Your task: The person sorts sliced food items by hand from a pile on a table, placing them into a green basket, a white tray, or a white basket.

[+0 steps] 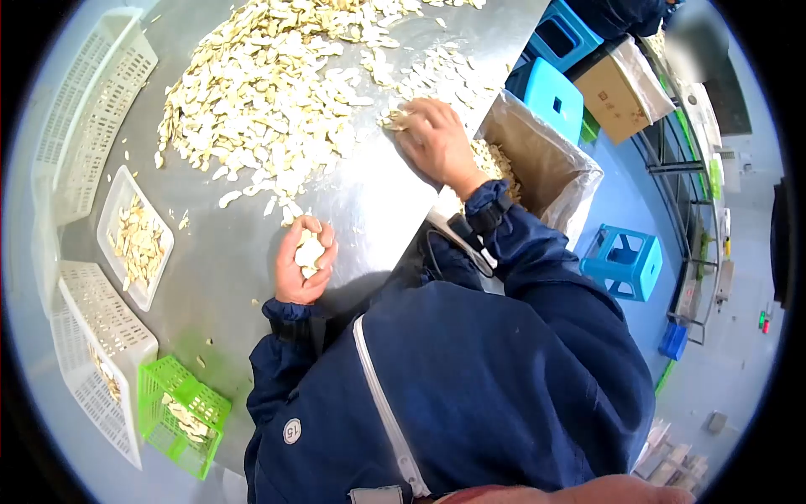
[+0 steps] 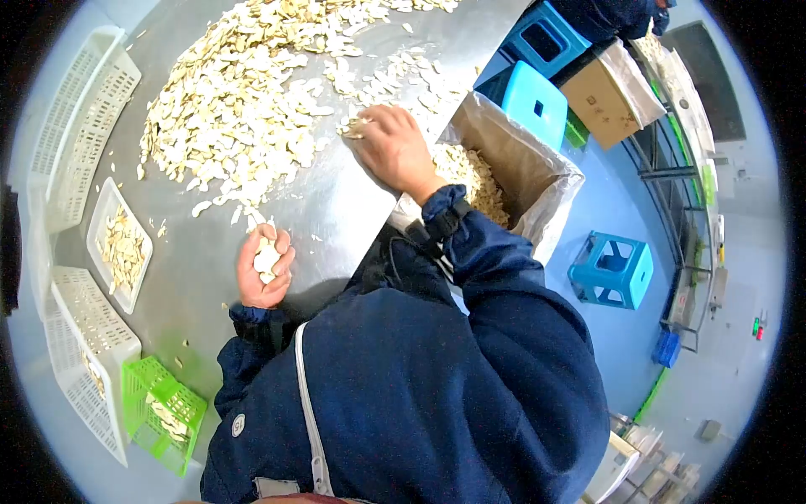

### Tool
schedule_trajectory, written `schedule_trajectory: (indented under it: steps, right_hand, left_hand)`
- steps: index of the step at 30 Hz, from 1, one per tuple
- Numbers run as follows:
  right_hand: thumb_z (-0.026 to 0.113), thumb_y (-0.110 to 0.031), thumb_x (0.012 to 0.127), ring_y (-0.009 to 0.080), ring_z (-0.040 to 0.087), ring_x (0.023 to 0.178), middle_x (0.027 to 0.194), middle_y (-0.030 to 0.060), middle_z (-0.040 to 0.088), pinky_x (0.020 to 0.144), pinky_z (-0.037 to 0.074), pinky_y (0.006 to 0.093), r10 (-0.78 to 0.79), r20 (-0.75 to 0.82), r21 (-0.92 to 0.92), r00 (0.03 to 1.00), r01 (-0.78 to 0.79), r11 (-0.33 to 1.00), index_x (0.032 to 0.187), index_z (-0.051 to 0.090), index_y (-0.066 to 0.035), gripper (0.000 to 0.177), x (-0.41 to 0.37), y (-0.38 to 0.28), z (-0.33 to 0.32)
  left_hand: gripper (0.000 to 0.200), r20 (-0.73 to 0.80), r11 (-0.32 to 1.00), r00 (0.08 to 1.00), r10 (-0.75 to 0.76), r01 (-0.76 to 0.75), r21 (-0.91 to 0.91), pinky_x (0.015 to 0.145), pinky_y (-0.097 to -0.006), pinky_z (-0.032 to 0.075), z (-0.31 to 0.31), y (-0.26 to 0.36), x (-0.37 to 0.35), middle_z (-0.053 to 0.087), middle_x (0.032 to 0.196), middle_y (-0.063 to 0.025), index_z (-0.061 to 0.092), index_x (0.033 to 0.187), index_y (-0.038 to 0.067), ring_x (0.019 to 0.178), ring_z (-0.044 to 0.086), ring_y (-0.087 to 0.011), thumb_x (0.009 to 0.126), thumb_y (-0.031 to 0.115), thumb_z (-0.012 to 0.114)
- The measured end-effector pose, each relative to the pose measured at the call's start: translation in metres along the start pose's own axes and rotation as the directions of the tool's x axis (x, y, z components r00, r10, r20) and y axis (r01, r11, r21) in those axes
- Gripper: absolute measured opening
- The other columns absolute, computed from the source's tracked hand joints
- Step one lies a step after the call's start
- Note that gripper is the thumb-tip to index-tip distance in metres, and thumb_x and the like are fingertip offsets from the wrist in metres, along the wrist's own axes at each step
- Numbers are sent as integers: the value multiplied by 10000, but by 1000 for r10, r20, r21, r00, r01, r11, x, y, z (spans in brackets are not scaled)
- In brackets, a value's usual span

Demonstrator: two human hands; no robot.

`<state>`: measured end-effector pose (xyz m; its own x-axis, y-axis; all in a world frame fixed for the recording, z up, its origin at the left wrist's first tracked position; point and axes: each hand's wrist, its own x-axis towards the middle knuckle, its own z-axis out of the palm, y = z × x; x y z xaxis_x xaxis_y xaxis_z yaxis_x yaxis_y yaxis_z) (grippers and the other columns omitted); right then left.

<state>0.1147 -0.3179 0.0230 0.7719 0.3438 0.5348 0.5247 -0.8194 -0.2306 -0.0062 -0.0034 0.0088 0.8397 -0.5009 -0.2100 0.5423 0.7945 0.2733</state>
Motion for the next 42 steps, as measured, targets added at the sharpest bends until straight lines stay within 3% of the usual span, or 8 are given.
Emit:
schedule_trajectory:
  steps: [5, 8, 17, 20, 24, 32, 38, 42]
  right_hand:
    - [704, -382, 967, 334, 605, 1243, 1282, 81, 671, 1118, 424, 494, -60, -42, -77, 997, 57, 995, 1162, 742, -145, 310, 30, 10, 7]
    - [707, -353, 964, 329, 619, 1215, 1243, 83, 687, 1105, 438, 487, 82, 80, 16, 993, -84, 996, 1151, 743, -135, 290, 25, 21, 12]
    - [712, -216, 976, 330, 638, 1152, 1182, 107, 714, 1001, 476, 485, 330, -102, -286, 939, -345, 894, 1066, 738, -104, 146, -63, 85, -53]
    - [706, -200, 971, 368, 647, 1174, 1234, 130, 710, 1010, 522, 452, 446, -39, -56, 894, -448, 893, 1148, 756, -135, 194, -24, 57, -49]
    - [678, -227, 999, 353, 670, 1184, 1296, 126, 700, 1013, 554, 441, 104, 86, 133, 991, -115, 984, 1259, 726, -144, 277, 45, 30, 6]
    - [707, -401, 959, 394, 528, 1382, 1490, 149, 589, 1156, 432, 507, -236, 288, 224, 928, 175, 959, 1337, 721, -214, 422, 86, -31, 60]
    - [758, -225, 911, 397, 600, 1292, 1457, 155, 617, 1085, 506, 474, 11, 179, 125, 984, -34, 992, 1283, 755, -234, 372, 43, -8, 13]
    - [728, -227, 952, 361, 671, 1219, 1377, 162, 675, 1012, 559, 431, -39, 374, 385, 927, -117, 915, 1243, 777, -202, 296, 58, -10, -10]
  left_hand:
    - [287, 2, 1000, 1000, -16, 16, -5, 326, -178, 338, 0, 1, 1, 549, 993, -142, 558, 1104, 47, 685, 535, -131, 1148, 306, 443]
    - [288, -21, 1000, 1000, 6, -6, -11, 326, -177, 334, 2, 1, -1, 551, 996, -143, 558, 1105, 44, 682, 535, -131, 1149, 302, 436]
    - [296, 10, 1000, 1000, -17, 17, -19, 341, -178, 331, -1, 0, 1, 553, 998, -140, 561, 1117, 40, 693, 528, -137, 1151, 306, 435]
    - [302, -9, 999, 999, -37, 37, -12, 360, -192, 315, -1, 1, 1, 576, 999, -142, 587, 1105, 58, 683, 542, -149, 1147, 319, 442]
    - [293, -26, 1000, 999, -19, 19, 0, 362, -189, 309, 1, 1, -2, 573, 1005, -134, 582, 1104, 65, 684, 537, -139, 1145, 319, 443]
    - [294, -16, 1000, 1000, -3, 3, 3, 355, -179, 317, -2, 0, -3, 568, 1016, -133, 569, 1111, 65, 694, 527, -132, 1147, 327, 440]
    - [313, 26, 999, 999, -38, 38, -13, 365, -176, 322, -4, 1, 1, 588, 1024, -141, 575, 1107, 62, 698, 539, -138, 1151, 338, 436]
    - [305, 22, 1000, 999, -29, 29, -3, 333, -179, 311, -1, 1, 2, 551, 988, -137, 561, 1110, 43, 675, 522, -127, 1152, 316, 431]
